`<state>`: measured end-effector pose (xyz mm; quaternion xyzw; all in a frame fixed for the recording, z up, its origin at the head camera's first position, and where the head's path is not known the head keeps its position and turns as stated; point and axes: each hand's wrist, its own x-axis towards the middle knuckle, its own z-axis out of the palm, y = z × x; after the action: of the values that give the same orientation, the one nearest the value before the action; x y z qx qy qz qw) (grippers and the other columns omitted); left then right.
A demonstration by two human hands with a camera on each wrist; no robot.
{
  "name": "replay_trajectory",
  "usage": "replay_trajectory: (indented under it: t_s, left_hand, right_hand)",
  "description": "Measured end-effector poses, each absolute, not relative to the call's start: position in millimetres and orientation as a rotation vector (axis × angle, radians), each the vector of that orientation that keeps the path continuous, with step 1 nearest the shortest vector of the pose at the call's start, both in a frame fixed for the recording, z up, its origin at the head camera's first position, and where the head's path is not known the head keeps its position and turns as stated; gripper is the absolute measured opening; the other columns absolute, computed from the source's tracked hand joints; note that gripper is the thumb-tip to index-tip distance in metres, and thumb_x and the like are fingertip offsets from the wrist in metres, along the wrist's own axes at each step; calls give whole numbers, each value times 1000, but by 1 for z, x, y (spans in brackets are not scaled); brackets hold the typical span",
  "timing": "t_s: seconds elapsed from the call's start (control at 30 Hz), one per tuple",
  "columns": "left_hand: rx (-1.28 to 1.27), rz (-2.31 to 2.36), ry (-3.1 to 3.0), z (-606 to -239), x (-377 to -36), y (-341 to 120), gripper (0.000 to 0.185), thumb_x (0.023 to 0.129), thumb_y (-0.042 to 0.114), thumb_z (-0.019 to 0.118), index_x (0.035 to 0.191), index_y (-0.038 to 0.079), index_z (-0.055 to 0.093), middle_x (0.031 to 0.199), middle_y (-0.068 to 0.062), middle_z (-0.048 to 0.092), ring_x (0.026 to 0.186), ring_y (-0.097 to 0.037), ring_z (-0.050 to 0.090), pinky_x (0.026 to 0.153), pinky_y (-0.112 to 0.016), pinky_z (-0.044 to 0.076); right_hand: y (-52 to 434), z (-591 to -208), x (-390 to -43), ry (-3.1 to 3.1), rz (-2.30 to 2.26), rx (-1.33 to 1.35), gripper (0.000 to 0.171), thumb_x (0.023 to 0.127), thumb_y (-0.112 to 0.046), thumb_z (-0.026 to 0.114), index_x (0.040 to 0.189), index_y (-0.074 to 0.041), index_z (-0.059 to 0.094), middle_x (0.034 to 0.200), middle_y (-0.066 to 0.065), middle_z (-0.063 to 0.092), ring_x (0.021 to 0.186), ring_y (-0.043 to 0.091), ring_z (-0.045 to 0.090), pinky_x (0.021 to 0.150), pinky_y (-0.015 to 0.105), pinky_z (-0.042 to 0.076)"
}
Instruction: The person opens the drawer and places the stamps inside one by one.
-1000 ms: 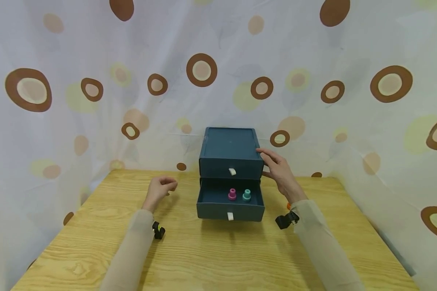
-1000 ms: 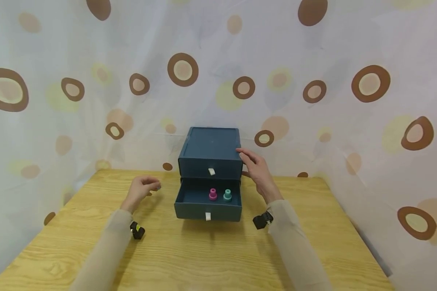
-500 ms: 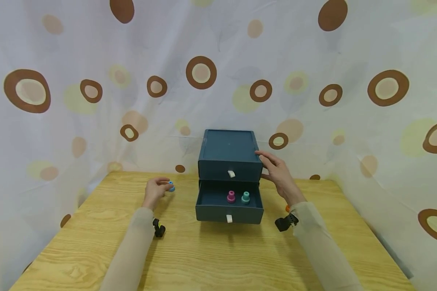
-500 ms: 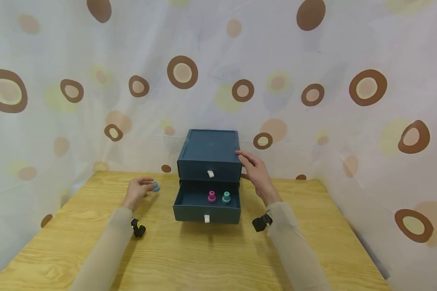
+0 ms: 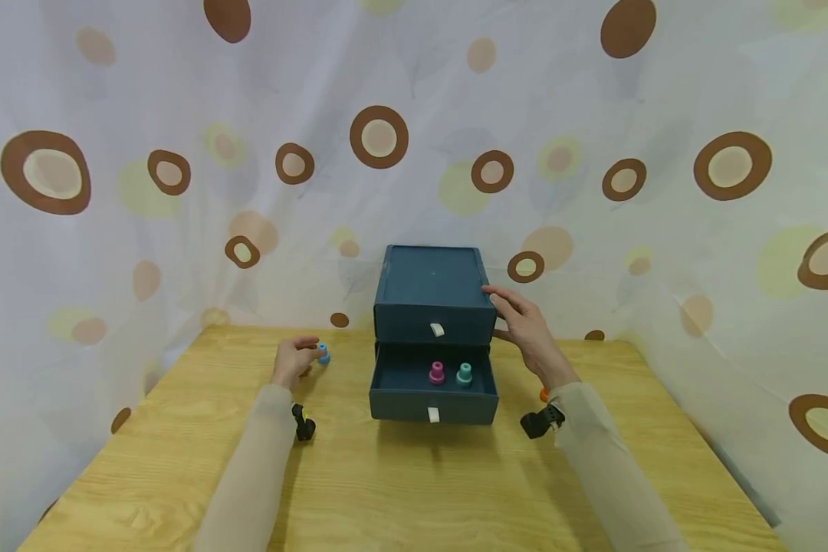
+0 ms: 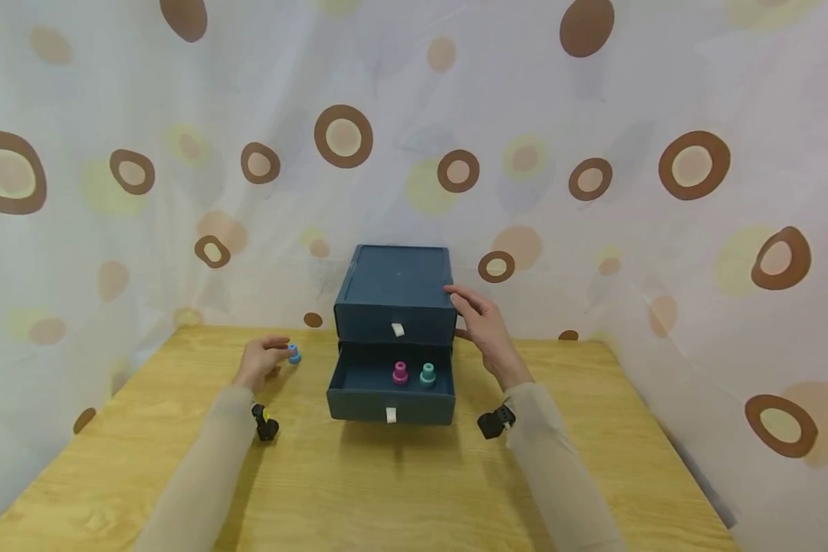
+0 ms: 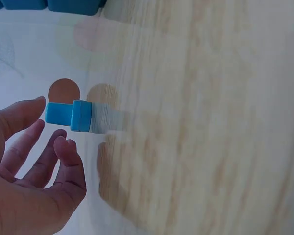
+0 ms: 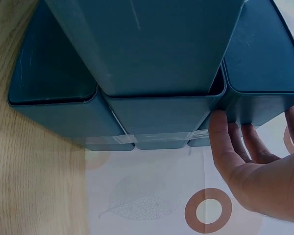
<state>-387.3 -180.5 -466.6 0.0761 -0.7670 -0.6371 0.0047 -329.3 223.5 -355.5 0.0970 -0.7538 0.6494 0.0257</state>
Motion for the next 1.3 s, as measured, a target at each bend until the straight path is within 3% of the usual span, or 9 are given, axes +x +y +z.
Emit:
replay_trajectory:
  t_s: [0.23,0.37,0.5,0.6,0.83,1.3]
  left_hand:
    - [253,-1965,-2442,-463,-391,-178,46,95,4,61,139,-1,51,138,-22,50,65,-13,43,56,-24,37]
    - [224,-1924,-2499,-466,-393,-178,45,96,6,59,140,-2,51,139,-22,50,87,-19,54,65,-26,45]
    - [197,-1914,-2551,-469,-393,-179,46,97,5,57,141,-1,49,141,-22,49,105,-24,54,73,-28,49]
    - [188,-1912,-2568,-471,-392,-179,45,97,3,56,141,-2,49,140,-23,49,100,-22,54,72,-27,48]
    - [163,-1889,-2572,-476,-389,-180,40,95,1,59,135,-4,55,128,-21,55,71,-12,46,58,-21,40]
    - [108,-1878,-2623,-469,-385,-180,38,95,6,63,131,-4,58,121,-16,59,95,-21,58,70,-29,51]
  right_hand:
    - [224,-355,-330,-2325,2023,325,51,104,-41,45,148,-15,45,161,8,26,145,35,31,108,57,39]
    - [224,-355,-330,-2324,2020,321,51,104,-41,45,148,-15,45,161,7,26,145,35,31,108,57,39]
    - [223,-356,-330,-2327,2020,314,51,103,-42,46,147,-16,46,161,6,27,145,35,32,108,57,39]
    - [222,-357,-329,-2332,2023,310,51,103,-43,47,147,-16,46,161,5,27,145,34,32,108,56,39]
    - [220,-361,-330,-2328,2024,312,52,102,-44,46,147,-17,47,162,6,25,146,35,30,109,57,37]
    - [223,-358,-331,-2305,2021,317,53,102,-46,47,146,-16,47,161,6,27,145,34,32,108,57,39]
